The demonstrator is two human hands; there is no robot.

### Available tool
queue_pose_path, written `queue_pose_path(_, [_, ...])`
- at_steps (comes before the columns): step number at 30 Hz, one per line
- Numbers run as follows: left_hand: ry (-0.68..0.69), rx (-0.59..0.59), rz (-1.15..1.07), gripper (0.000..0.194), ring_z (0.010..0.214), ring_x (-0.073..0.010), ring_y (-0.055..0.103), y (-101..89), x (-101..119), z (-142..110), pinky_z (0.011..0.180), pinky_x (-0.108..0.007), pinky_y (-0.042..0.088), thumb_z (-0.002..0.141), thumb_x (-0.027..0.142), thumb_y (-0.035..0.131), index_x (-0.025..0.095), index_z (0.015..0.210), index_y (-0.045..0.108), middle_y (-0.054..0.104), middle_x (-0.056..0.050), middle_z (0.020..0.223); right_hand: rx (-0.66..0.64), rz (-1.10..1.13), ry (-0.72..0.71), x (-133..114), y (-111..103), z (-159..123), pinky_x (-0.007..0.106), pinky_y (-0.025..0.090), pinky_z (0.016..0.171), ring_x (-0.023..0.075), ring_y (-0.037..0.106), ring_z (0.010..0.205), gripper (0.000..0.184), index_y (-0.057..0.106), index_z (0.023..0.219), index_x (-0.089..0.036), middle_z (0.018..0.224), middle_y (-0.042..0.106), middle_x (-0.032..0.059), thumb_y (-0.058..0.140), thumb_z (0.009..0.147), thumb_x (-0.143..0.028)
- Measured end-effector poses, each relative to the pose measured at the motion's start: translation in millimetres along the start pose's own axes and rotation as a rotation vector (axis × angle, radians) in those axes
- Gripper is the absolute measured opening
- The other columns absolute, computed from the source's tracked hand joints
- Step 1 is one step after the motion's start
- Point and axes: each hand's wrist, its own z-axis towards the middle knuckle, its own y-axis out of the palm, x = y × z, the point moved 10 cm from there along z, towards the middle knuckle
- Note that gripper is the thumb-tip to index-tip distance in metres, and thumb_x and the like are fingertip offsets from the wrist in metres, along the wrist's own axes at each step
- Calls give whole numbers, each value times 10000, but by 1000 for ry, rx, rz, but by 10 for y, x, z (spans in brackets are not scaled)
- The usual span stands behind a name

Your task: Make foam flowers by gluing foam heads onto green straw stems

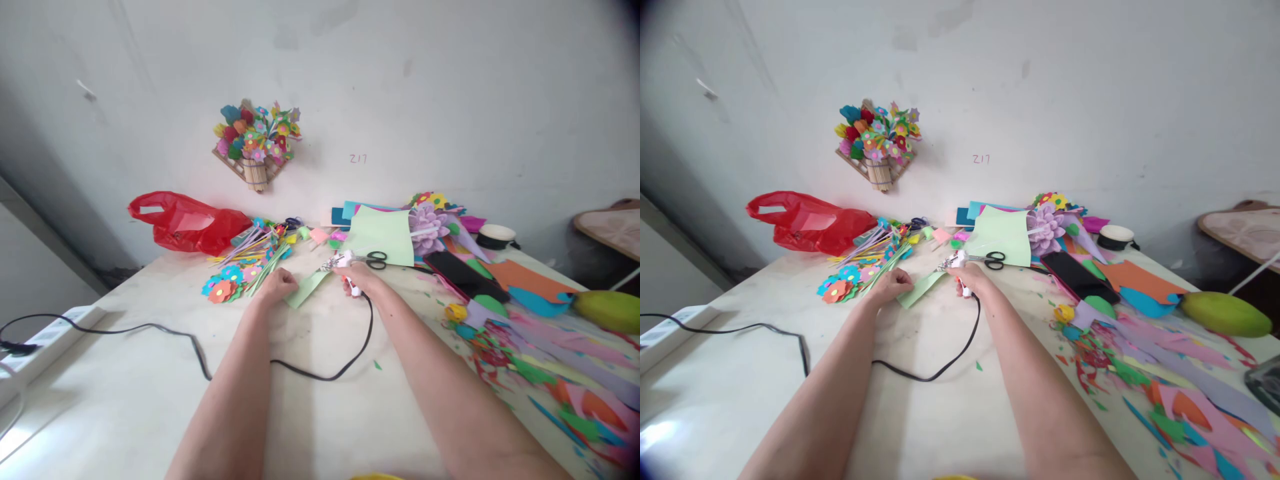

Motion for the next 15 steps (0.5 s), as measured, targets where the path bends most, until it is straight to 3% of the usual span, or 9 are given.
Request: queue_pose_path(15, [17,36,-37,116,651,-140,540,9,-96,36,593,-234,399,551,250,571,152,604,605,596,-5,658,-161,-34,37,-91,265,-170,185,347,268,101,476,306,298,459,596,-137,393,506,-6,587,748,-359])
